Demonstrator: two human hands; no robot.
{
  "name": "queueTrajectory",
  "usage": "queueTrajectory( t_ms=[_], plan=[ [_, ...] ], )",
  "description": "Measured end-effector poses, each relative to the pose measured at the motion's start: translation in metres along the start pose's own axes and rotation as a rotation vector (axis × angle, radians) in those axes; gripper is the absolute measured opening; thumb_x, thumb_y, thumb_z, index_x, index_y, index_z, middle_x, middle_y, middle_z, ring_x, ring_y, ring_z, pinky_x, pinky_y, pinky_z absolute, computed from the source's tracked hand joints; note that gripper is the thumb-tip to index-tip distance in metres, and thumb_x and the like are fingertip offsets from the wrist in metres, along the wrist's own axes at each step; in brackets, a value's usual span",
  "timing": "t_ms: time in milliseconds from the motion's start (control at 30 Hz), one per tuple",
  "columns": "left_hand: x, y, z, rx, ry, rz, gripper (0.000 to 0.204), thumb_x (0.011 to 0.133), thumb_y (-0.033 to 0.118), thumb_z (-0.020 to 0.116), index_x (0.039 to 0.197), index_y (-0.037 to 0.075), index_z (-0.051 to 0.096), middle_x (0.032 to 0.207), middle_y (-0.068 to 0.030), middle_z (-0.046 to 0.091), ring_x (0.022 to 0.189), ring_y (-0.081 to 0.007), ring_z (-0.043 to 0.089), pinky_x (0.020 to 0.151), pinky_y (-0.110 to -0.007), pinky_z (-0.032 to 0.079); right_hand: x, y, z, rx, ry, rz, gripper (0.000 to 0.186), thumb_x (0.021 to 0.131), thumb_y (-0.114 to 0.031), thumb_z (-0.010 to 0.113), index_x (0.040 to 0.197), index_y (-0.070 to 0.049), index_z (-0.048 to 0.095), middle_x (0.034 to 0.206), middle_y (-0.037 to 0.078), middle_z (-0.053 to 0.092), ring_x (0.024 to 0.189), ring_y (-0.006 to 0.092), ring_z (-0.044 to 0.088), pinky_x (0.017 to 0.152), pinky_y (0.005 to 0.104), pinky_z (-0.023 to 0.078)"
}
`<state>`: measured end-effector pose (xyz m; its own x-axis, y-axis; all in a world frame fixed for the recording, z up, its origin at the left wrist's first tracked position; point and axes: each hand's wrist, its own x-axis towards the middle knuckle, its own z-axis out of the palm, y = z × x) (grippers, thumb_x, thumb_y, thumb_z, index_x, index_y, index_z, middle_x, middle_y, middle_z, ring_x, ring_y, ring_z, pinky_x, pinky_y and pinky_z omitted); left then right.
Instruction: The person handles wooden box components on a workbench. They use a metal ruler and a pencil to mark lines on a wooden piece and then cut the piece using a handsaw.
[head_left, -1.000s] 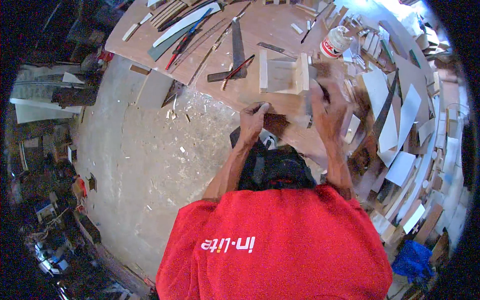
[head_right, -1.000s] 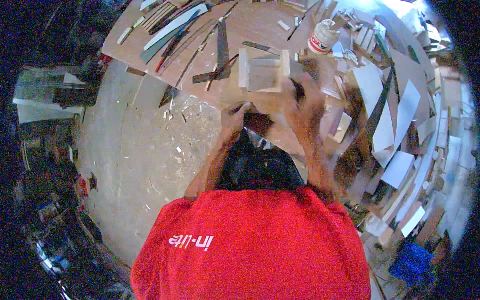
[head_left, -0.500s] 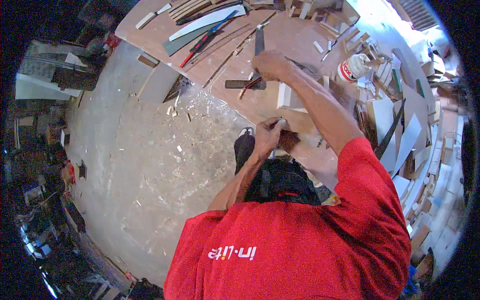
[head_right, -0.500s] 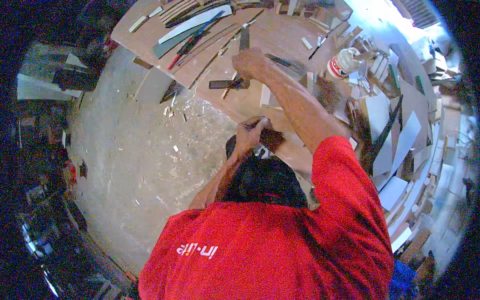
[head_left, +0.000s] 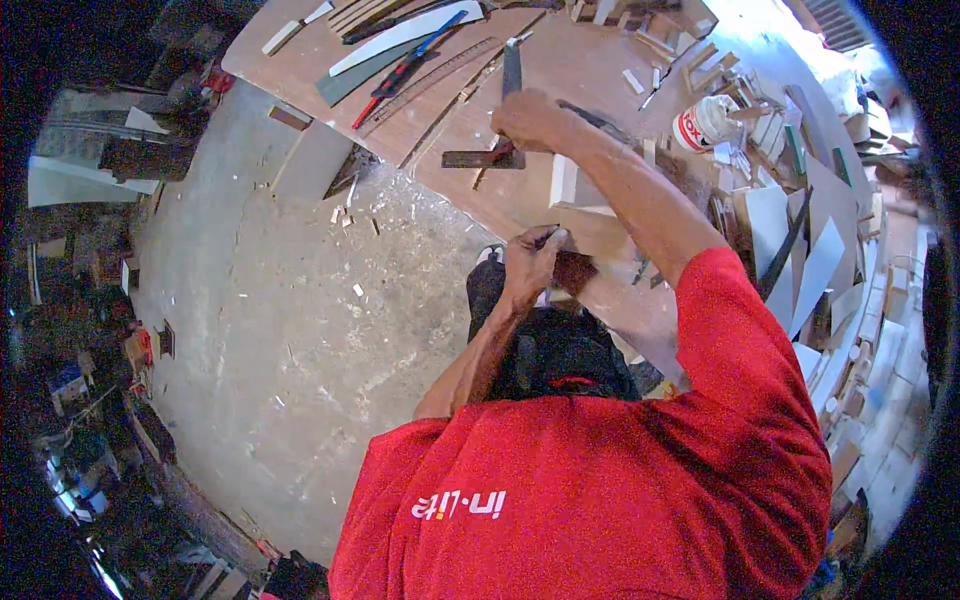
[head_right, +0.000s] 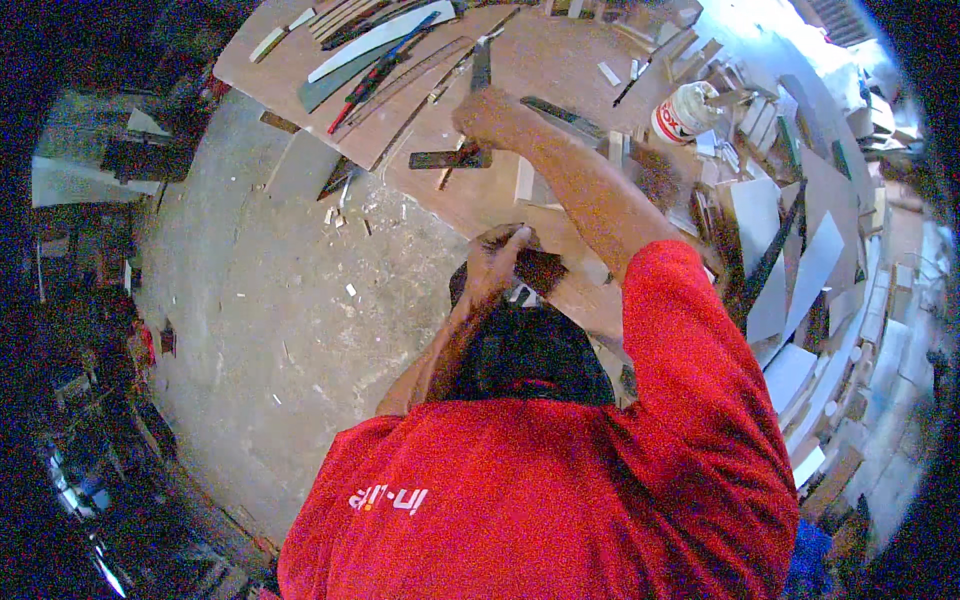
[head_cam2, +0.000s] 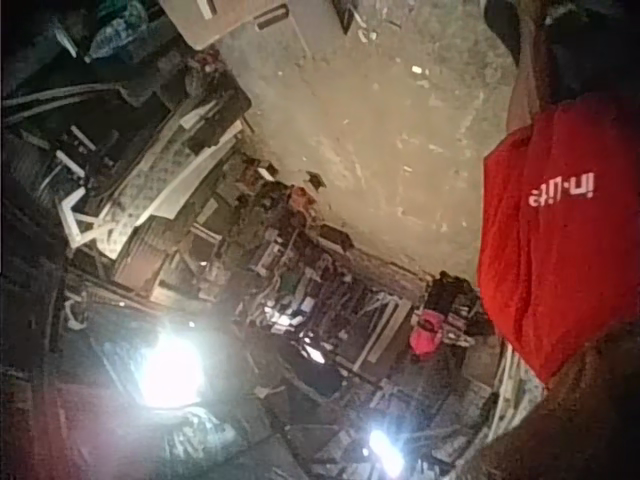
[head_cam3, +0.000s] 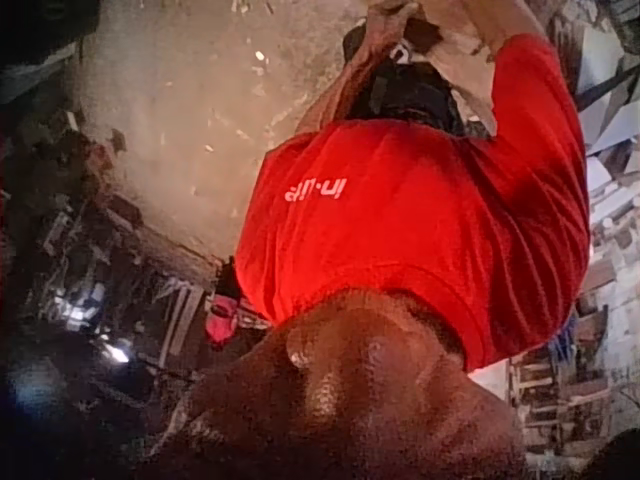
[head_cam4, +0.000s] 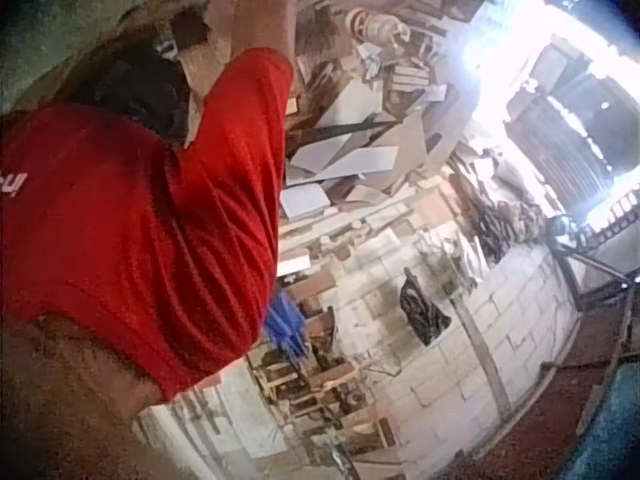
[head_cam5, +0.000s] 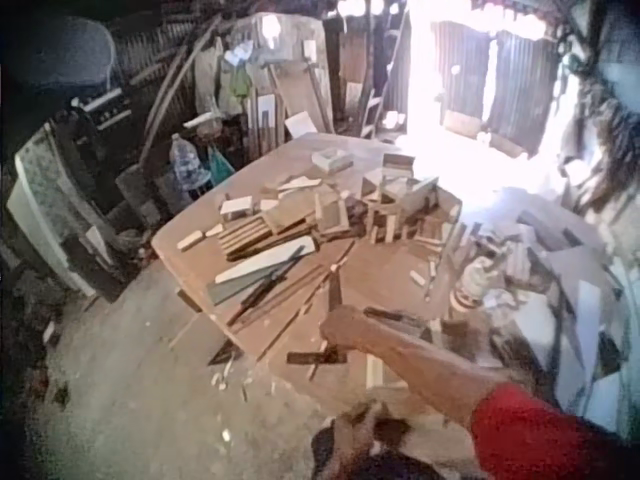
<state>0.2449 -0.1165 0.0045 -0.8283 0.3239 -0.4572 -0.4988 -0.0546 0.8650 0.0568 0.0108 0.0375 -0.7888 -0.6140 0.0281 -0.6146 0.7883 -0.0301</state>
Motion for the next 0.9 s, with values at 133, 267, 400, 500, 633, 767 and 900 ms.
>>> queueTrajectory(
  t_ms=[133, 267, 400, 500, 633, 767, 900],
  plan=[
    [0.0, 0.004, 0.008, 0.07, -0.05, 0.029, 0.018, 0.085, 0.014, 0.063, 0.088, -0.003, 0.068, 0.076, -0.0033, 0.066, 0.068, -0.0094, 0.058, 0.062, -0.024, 0.047, 0.002, 0.012, -0.019, 0.007, 0.012, 0.125, 0.014, 0.074, -0.02, 0.062, 0.083, -0.009, 0.064, 0.078, 0.012, 0.064, 0.077, 0.0306, 0.063, 0.068, 0.044, 0.05],
    [0.0, -0.004, 0.0, -0.003, 0.04, -0.006, 0.018, 0.085, 0.013, 0.062, 0.09, -0.003, 0.069, 0.077, -0.0041, 0.067, 0.069, -0.0098, 0.059, 0.064, -0.024, 0.048, -0.018, -0.023, -0.093, 0.414, 0.225, 0.255, 0.017, 0.079, -0.024, 0.058, 0.084, -0.008, 0.063, 0.081, 0.011, 0.064, 0.075, 0.0263, 0.063, 0.069, 0.042, 0.049],
    [-0.002, 0.004, 0.006, 0.073, 0.006, 0.027, 0.018, 0.085, 0.013, 0.063, 0.092, -0.003, 0.069, 0.079, -0.0046, 0.067, 0.071, -0.0101, 0.059, 0.067, -0.024, 0.048, -0.101, -0.026, -0.133, 1.011, 0.545, 0.533, 0.023, 0.086, -0.018, 0.057, 0.103, -0.002, 0.062, 0.087, 0.005, 0.063, 0.072, 0.0124, 0.059, 0.065, 0.0318, 0.047],
    [-0.005, 0.005, 0.002, 0.043, 0.029, 0.047, 0.018, 0.084, 0.013, 0.064, 0.093, -0.003, 0.069, 0.08, -0.005, 0.067, 0.072, -0.0099, 0.059, 0.067, -0.024, 0.048, -0.169, -0.04, -0.148, 0.97, 0.772, 0.728, 0.03, 0.086, -0.014, 0.057, 0.113, 0.0, 0.059, 0.098, 0.006, 0.061, 0.077, 0.0149, 0.058, 0.071, 0.0273, 0.048],
    [0.001, -0.003, 0.003, 0.059, 0.03, 0.023, 0.019, 0.084, 0.014, 0.064, 0.092, -0.003, 0.069, 0.081, -0.0053, 0.067, 0.072, -0.0102, 0.058, 0.068, -0.024, 0.047, -0.257, -0.06, -0.129, 1.479, 1.097, 0.762, 0.033, 0.089, -0.019, 0.056, 0.117, -0.002, 0.057, 0.103, 0.006, 0.06, 0.082, 0.0159, 0.058, 0.074, 0.0273, 0.048],
    [-0.002, 0.002, 0.004, 0.088, 0.037, 0.077, 0.018, 0.084, 0.013, 0.064, 0.09, -0.003, 0.069, 0.08, -0.0057, 0.067, 0.071, -0.0115, 0.058, 0.068, -0.026, 0.047, -0.294, -0.094, -0.1, 0.912, 1.143, 1.154, 0.028, 0.092, -0.019, 0.05, 0.113, -0.002, 0.059, 0.096, 0.008, 0.061, 0.082, 0.018, 0.06, 0.071, 0.029, 0.049],
    [-0.001, -0.001, 0.002, 0.058, 0.011, 0.079, 0.017, 0.083, 0.012, 0.064, 0.088, -0.003, 0.069, 0.079, -0.0061, 0.067, 0.071, -0.0123, 0.059, 0.069, -0.026, 0.048, -0.311, -0.118, -0.085, 0.505, 0.816, 1.548, 0.03, 0.097, -0.028, 0.044, 0.098, -0.003, 0.061, 0.089, 0.002, 0.057, 0.075, 0.0122, 0.053, 0.067, 0.026, 0.045]
  ],
)
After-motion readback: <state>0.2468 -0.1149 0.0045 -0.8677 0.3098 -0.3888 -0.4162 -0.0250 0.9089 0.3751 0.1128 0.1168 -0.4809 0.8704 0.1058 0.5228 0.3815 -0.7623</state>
